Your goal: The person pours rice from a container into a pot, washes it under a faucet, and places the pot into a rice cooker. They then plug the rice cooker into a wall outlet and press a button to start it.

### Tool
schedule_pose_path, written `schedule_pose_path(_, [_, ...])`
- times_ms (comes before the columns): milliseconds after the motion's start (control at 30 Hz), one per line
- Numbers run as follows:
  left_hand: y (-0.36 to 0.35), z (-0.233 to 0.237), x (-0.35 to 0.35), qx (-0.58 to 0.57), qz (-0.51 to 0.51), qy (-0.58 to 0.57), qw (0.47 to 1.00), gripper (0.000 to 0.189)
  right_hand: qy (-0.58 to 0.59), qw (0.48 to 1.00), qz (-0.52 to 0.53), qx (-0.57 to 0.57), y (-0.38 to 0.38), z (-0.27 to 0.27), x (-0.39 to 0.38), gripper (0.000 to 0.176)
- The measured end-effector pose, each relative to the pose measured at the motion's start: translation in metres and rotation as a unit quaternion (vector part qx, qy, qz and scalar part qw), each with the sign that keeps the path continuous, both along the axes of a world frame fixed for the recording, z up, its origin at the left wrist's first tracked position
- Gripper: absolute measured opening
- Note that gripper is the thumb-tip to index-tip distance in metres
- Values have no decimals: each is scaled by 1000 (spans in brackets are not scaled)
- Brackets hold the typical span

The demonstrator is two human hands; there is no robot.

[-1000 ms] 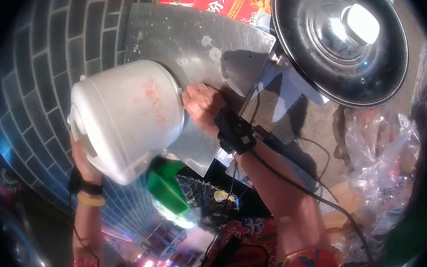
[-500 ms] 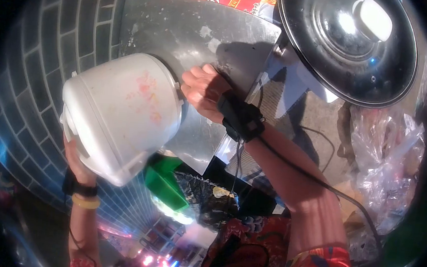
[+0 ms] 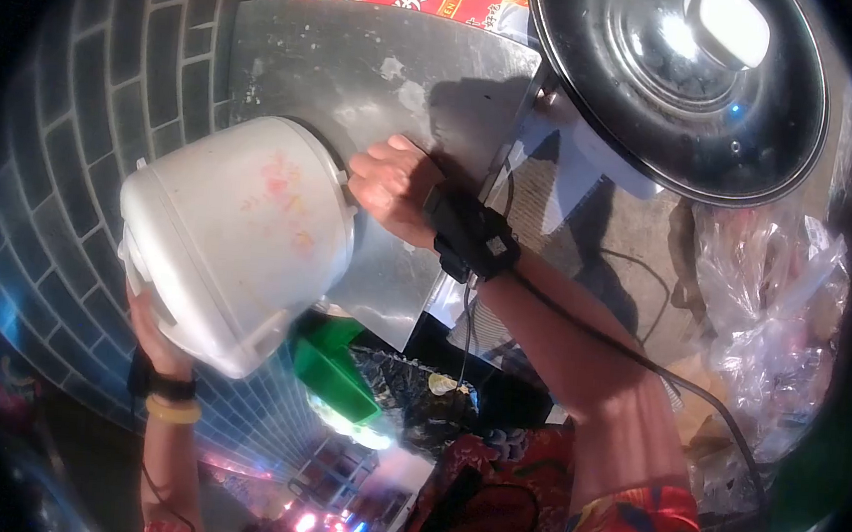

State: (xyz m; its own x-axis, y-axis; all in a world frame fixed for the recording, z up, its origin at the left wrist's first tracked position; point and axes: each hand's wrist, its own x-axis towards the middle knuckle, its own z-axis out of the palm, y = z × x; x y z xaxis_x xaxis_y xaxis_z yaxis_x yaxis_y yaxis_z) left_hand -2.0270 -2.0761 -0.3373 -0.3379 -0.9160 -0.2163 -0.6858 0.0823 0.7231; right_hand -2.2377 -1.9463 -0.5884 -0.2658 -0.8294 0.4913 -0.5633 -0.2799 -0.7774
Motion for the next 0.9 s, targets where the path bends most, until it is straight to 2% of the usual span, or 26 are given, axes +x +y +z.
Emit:
schedule_pose_path(67, [2, -1, 0, -5, -9, -2, 1000, 53, -3, 1000, -1, -9, -2, -1, 1, 6])
schedule_pose_path(133, [5, -1, -6, -3, 38, 9, 999, 54, -6, 1000, -4, -19, -5, -3, -1, 6])
schedule_pose_path(233, [-1, 0, 3, -11, 21, -1, 1000, 54, -6, 999, -12, -44, -6, -5, 5, 5])
schedule_pose_path(300, [-1, -1, -1, -7, 19, 18, 1000, 54, -125, 992, 25, -17, -8, -5, 8, 5])
schedule_pose_path(333, [0, -1, -3, 0, 23, 35, 999, 53, -123, 992, 24, -19, -5, -4, 5, 5])
schedule_pose_path(400, [3, 0, -7, -9, 27, 10, 1000, 53, -66, 995, 23, 65, 12, 2, -1, 6])
schedule_pose_path(467, [-1, 1, -2, -51, 17, -19, 998, 52, -126, 988, -64, 65, 36, 20, -5, 15])
schedule_pose_path(567, [1, 2, -6, -47, 32, 13, 998, 52, -387, 911, -9, 140, 71, 41, -14, 28])
schedule_pose_path(633, [4, 1, -11, -39, 46, 30, 998, 52, -459, 880, 24, 123, 79, 51, -16, 26])
schedule_pose_path(667, [4, 1, -12, -37, 43, 23, 998, 52, -455, 882, 27, 122, 82, 52, -13, 26])
schedule_pose_path(733, [2, 4, -11, -39, 37, 15, 998, 53, -553, 821, 30, 141, 83, 50, -5, 24])
schedule_pose_path(800, [0, 3, -8, -59, 0, -2, 998, 54, -555, 818, 28, 148, 81, 49, -3, 23])
schedule_pose_path(900, [5, 3, -16, -47, 27, 18, 998, 55, -561, 813, 21, 154, 78, 44, -1, 22])
